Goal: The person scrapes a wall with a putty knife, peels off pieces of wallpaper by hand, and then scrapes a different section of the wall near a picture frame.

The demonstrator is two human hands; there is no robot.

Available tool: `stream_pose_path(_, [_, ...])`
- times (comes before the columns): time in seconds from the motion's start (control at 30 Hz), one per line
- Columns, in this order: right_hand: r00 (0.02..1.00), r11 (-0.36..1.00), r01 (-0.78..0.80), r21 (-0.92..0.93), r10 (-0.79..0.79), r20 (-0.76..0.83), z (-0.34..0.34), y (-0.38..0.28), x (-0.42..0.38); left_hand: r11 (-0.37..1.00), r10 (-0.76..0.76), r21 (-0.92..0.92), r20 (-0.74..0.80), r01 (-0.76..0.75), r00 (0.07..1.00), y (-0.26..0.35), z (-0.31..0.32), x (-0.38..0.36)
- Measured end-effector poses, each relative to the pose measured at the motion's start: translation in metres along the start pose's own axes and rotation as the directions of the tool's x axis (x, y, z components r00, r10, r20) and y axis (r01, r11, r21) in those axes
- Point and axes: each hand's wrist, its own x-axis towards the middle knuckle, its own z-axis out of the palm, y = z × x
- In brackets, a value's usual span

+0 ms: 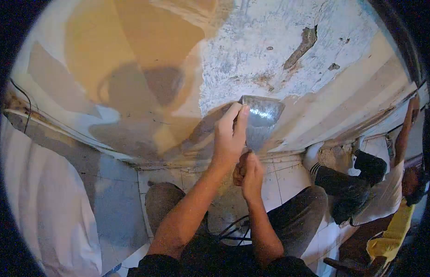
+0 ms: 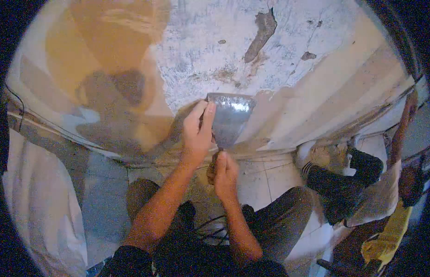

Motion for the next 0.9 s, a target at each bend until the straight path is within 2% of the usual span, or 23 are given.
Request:
stream_pose_path(0.07, [0.999,0.999,-0.042,-0.020,0.043,0.024,0.000,0.011,-0.002,0.994,0.103,0.025,-0.073,-0.102,0.992,-0.011,0.002,-0.005])
stream_pose_path(0.1, [0.999,0.999,-0.038,-0.016,0.038,0.028,0.004,0.003,0.000,0.994,0.109,0.028,-0.075,-0.108,0.991,-0.010,0.002,-0.003])
stream_pose_path(0.2, [0.986,0.985,-0.167,-0.043,0.166,-0.033,0.006,-0.018,-0.004,0.994,0.095,0.054,-0.061,-0.092,0.994,-0.005,-0.003,-0.004])
stream_pose_path(0.27, [0.970,0.969,-0.237,0.066,0.233,0.067,-0.003,-0.022,-0.004,0.998,0.067,0.015,-0.033,-0.066,0.997,-0.002,-0.004,-0.002])
stream_pose_path(0.3, [0.969,0.968,-0.243,0.069,0.239,0.063,-0.001,-0.018,-0.007,0.998,0.059,-0.028,-0.037,-0.060,0.998,-0.002,-0.003,-0.003])
stream_pose_path(0.37, [0.998,0.998,-0.060,-0.017,0.060,0.029,0.007,-0.013,-0.006,0.998,0.061,0.003,-0.022,-0.061,0.998,-0.002,-0.003,-0.005])
stream_pose_path(0.47, [0.995,0.993,-0.070,-0.095,0.064,-0.070,0.006,0.027,-0.010,0.996,0.077,0.047,0.017,-0.077,0.997,-0.012,-0.002,-0.005])
stream_pose_path(0.53, [0.997,0.995,-0.046,-0.091,0.039,-0.071,0.006,0.003,-0.006,0.995,0.072,0.066,0.042,-0.075,0.996,-0.010,0.000,-0.001])
stream_pose_path(0.6, [0.997,0.994,-0.050,-0.094,0.044,-0.067,0.009,-0.011,-0.008,0.995,-0.098,-0.001,0.121,0.099,0.988,-0.001,-0.004,-0.001])
stream_pose_path(0.63, [0.995,0.996,-0.090,0.002,0.090,-0.038,0.009,-0.014,-0.010,0.993,-0.118,0.003,0.119,0.119,0.986,-0.006,-0.006,-0.004])
stream_pose_path(0.67, [0.993,0.988,-0.120,0.101,0.120,-0.001,0.010,-0.015,-0.011,0.998,-0.045,0.038,0.117,0.041,0.992,-0.008,-0.007,-0.003])
stream_pose_path(0.7, [0.993,0.988,-0.118,0.103,0.118,0.006,0.007,-0.012,-0.010,0.996,0.040,0.074,0.117,-0.049,0.992,-0.009,-0.006,0.001])
stream_pose_path(0.73, [0.990,0.983,-0.142,0.115,0.144,-0.007,0.004,-0.006,-0.009,0.995,0.049,0.076,0.112,-0.057,0.992,-0.007,-0.005,0.000])
stream_pose_path(0.8, [0.988,0.980,-0.151,0.129,0.154,-0.013,-0.004,0.002,-0.002,0.957,-0.232,-0.139,0.171,0.256,0.958,-0.002,-0.002,-0.001])
stream_pose_path(0.87, [0.992,0.996,-0.094,0.001,0.093,-0.090,-0.016,0.011,0.003,0.948,-0.248,-0.152,0.197,0.280,0.948,0.001,-0.003,0.000])
stream_pose_path(0.9, [0.983,0.996,-0.014,-0.091,-0.003,-0.184,-0.031,0.014,0.009,0.902,-0.302,-0.237,0.253,0.361,0.919,0.003,-0.002,-0.002])
